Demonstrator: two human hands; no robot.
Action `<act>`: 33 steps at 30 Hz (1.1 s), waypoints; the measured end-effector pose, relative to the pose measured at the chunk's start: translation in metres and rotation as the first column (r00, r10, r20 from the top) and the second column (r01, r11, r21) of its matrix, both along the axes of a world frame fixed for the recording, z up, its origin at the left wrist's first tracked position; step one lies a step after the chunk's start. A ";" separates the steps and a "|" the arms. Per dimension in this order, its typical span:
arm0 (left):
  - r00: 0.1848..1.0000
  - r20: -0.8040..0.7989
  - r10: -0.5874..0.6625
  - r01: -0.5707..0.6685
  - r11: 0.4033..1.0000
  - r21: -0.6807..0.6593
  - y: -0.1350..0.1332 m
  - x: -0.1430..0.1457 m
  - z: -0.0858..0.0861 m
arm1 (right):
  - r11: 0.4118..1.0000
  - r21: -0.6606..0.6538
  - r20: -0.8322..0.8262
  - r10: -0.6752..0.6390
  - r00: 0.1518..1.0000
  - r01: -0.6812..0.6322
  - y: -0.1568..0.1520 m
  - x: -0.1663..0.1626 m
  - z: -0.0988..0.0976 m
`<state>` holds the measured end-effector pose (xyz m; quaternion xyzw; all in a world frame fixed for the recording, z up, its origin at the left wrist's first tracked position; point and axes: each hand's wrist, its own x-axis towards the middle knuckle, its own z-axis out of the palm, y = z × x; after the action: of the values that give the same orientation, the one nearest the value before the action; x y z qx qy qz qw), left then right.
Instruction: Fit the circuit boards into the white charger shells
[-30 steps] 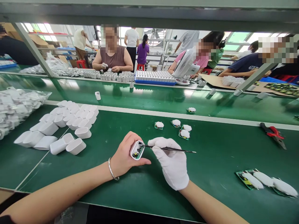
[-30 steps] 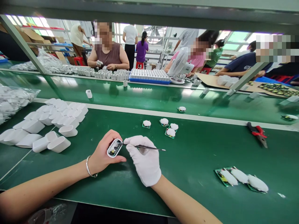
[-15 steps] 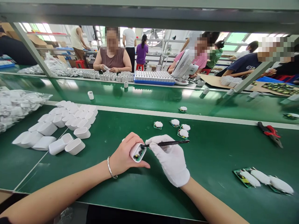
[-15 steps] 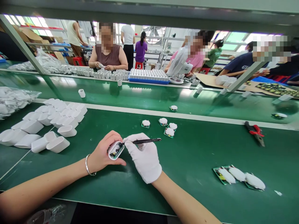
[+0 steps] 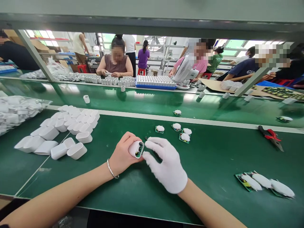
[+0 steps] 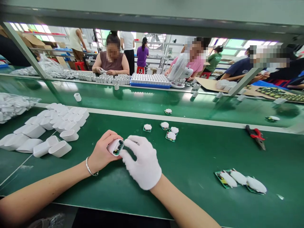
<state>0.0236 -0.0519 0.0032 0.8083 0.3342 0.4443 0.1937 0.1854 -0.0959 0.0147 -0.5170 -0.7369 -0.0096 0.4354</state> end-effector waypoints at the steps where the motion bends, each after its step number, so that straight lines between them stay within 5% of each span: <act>1: 1.000 -0.010 0.017 -0.017 1.000 0.024 0.000 0.000 0.000 | 0.998 0.042 -0.020 0.037 0.999 -0.036 -0.003 -0.005 0.000; 11: 0.992 -0.125 0.031 -0.013 0.990 0.143 -0.002 0.002 -0.003 | 0.981 0.194 -0.067 0.014 0.998 -0.001 0.007 -0.009 -0.012; 16: 0.949 -0.170 0.266 -0.251 0.962 0.106 0.021 -0.013 -0.001 | 0.972 0.233 -0.252 0.037 0.967 0.023 0.008 0.001 -0.007; 23: 0.773 -0.447 0.450 -0.492 0.870 0.025 0.046 -0.026 -0.001 | 0.999 0.040 -0.562 0.028 0.827 -0.007 0.010 0.007 0.000; 29: 0.693 -0.580 0.429 -0.544 0.839 -0.030 0.049 -0.028 -0.011 | 0.995 0.093 -0.521 0.028 0.853 0.024 0.011 0.006 -0.003; 33: 0.742 -0.529 0.412 -0.497 0.867 -0.022 0.041 -0.025 -0.005 | 0.992 0.117 -0.468 0.010 0.884 0.050 0.013 0.008 -0.008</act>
<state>-0.0014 -0.0105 -0.0022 0.7710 0.5953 0.2206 0.0490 0.1930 -0.0826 0.0072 -0.4832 -0.6027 0.0646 0.6318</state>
